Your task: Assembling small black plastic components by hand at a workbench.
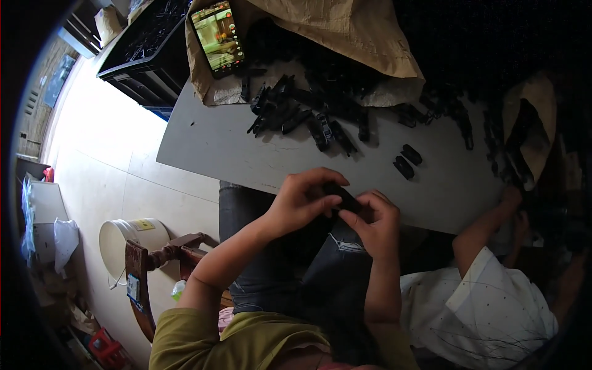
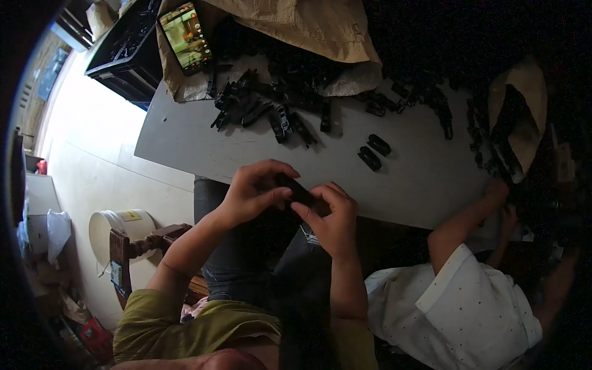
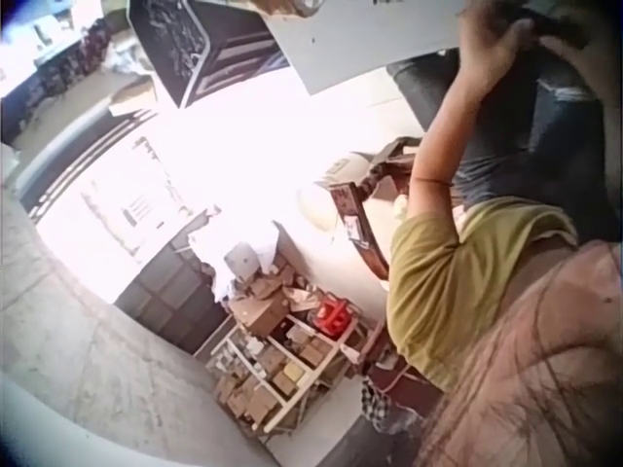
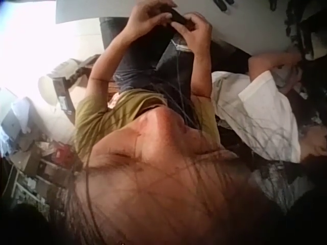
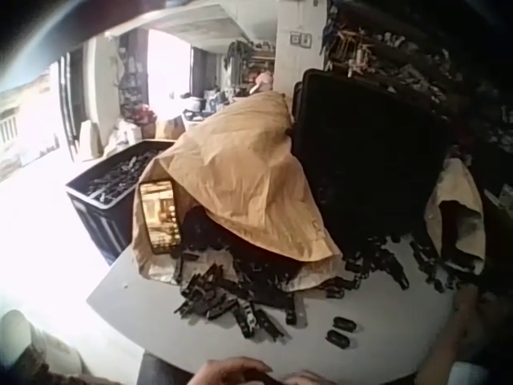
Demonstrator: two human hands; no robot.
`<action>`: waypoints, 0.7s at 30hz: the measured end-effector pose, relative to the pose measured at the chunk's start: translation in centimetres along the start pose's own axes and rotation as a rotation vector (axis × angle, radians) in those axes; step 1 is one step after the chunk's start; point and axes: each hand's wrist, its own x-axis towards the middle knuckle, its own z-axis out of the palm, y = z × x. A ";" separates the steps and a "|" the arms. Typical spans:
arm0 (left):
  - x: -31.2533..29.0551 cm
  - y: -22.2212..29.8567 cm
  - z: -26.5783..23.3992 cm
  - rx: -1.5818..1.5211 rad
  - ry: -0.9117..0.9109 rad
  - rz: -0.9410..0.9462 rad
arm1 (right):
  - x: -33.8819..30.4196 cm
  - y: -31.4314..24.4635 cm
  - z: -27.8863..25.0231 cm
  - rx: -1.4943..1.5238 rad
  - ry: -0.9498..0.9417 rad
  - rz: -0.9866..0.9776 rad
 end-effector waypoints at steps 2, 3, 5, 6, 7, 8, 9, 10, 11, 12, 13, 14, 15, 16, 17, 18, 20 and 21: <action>-0.5 -0.7 -0.1 -0.073 -0.108 -0.042 | -0.2 0.0 0.6 0.019 0.057 0.018; -0.5 -1.2 0.3 -0.162 -0.071 -0.015 | -0.2 0.5 0.9 0.067 0.032 0.015; -0.1 -1.4 -0.2 0.073 -0.007 0.079 | 0.0 0.1 0.9 0.117 0.002 0.010; 0.2 -1.3 -0.6 0.308 0.057 0.171 | 0.1 -0.5 0.3 0.005 0.058 0.020; 0.8 -1.3 -0.9 0.309 0.060 0.173 | 0.3 -0.9 -0.4 -0.109 0.116 0.031; 1.4 -1.0 -1.4 0.531 0.149 0.253 | 0.7 0.4 -1.3 -0.369 0.257 -0.070; 1.9 -0.7 -1.8 0.755 0.239 0.332 | 1.3 1.7 -2.4 -0.627 0.398 -0.174; 2.3 -0.7 -2.0 0.766 0.253 0.334 | 2.1 1.7 -3.3 -0.718 0.441 -0.215; 2.7 -0.7 -2.2 0.894 0.227 0.301 | 2.7 1.6 -3.8 -0.806 0.485 -0.257; 3.2 -0.8 -2.3 1.022 0.201 0.264 | 3.1 1.6 -3.9 -0.795 0.479 -0.273; 3.7 -1.1 -2.3 1.097 0.185 0.233 | 3.2 1.7 -3.9 -0.824 0.444 -0.187; 4.0 -1.3 -2.5 1.109 0.203 0.231 | 3.3 1.8 -3.9 -0.852 0.407 -0.102; 4.2 -1.5 -2.8 1.172 0.173 0.270 | 3.3 2.4 -3.8 -0.854 0.392 -0.134; 4.3 -1.5 -2.9 1.230 0.134 0.307 | 3.2 2.1 -3.5 -0.847 0.385 -0.143; 4.4 -1.4 -3.0 1.291 0.092 0.299 | 3.1 1.5 -3.1 -0.823 0.361 -0.086; 4.4 -1.3 -3.2 1.296 0.099 0.294 | 3.1 1.2 -2.8 -0.799 0.337 -0.028; 4.4 -1.1 -3.5 1.284 0.001 0.437 | 2.9 1.2 -2.6 -0.804 0.319 -0.006; 4.1 -0.8 -3.5 1.285 0.002 0.434 | 2.8 1.2 -2.5 -0.813 0.305 0.021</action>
